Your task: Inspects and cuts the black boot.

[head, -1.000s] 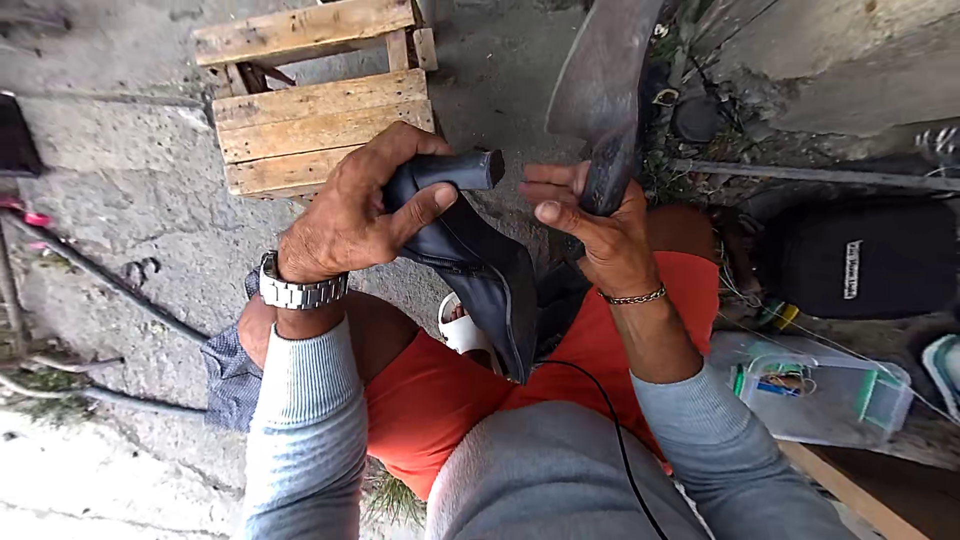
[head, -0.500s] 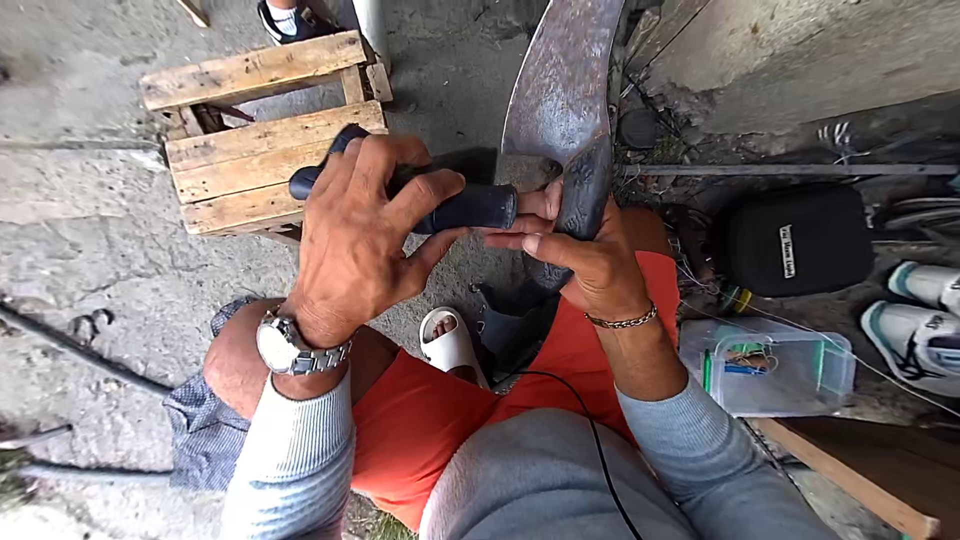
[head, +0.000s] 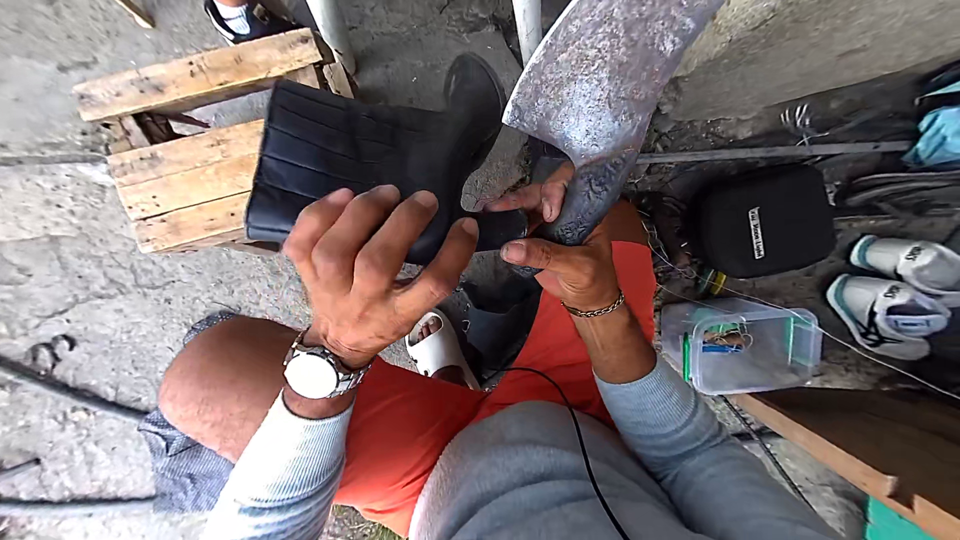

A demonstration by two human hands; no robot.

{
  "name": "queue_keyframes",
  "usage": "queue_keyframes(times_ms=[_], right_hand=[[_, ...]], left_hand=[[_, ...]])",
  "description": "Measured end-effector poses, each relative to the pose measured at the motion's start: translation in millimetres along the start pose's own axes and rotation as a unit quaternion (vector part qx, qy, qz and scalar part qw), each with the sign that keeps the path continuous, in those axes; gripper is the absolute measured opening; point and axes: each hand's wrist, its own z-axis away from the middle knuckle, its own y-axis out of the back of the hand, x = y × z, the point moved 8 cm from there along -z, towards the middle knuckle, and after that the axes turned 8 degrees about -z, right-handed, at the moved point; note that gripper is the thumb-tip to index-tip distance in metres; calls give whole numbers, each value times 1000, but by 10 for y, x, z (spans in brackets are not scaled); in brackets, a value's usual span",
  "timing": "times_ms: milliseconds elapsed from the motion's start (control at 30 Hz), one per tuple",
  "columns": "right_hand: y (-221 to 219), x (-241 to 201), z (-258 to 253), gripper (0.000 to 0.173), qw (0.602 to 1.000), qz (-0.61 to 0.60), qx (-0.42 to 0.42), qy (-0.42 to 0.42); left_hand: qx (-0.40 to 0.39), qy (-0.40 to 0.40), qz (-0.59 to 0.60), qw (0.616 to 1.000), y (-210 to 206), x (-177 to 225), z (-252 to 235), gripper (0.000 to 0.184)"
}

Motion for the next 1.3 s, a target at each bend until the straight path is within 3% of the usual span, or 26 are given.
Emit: queue_keyframes(times_ms=[133,233,267,300,367,400,467,533,600,667,733,833,933,1033,1167,1300], right_hand=[[93,-10,6,35,999,-40,11,20],[197,51,-13,35,997,-66,27,21],[229,75,-4,35,997,-61,34,19],[252,104,11,36,998,-47,39,13],[263,180,57,36,999,-7,31,-5],[263,236,86,36,1000,11,19,-15],[267,328,141,38,999,41,-5,-23],[280,341,225,38,997,75,-10,-27],[343,287,311,39,995,97,-5,-30],[433,214,358,39,993,112,-8,-22],[466,150,418,37,992,124,-14,-24],[457,43,536,43,992,117,9,-51],[583,-20,673,29,992,77,82,-65],[702,43,741,17,985,18,152,-80],[750,135,695,15,980,-43,181,-62],[707,141,649,18,984,-64,158,-58]], left_hand=[[94,99,0,991,337,100,304,53],[40,286,119,950,325,101,587,31],[6,375,217,901,148,92,684,36],[-32,462,334,821,-95,105,812,46],[-28,567,543,618,-525,202,1026,67],[4,585,601,544,-635,230,1041,71],[53,589,648,481,-711,197,958,67],[39,599,658,455,-733,163,952,51],[11,602,688,404,-744,178,992,35],[13,591,720,363,-762,255,994,32],[30,580,720,380,-764,379,1005,35],[44,557,678,477,-754,480,1038,38],[60,530,641,552,-689,521,1041,30],[58,504,639,578,-631,570,1015,26],[35,477,634,608,-593,618,938,23],[41,481,644,593,-581,592,955,25]])
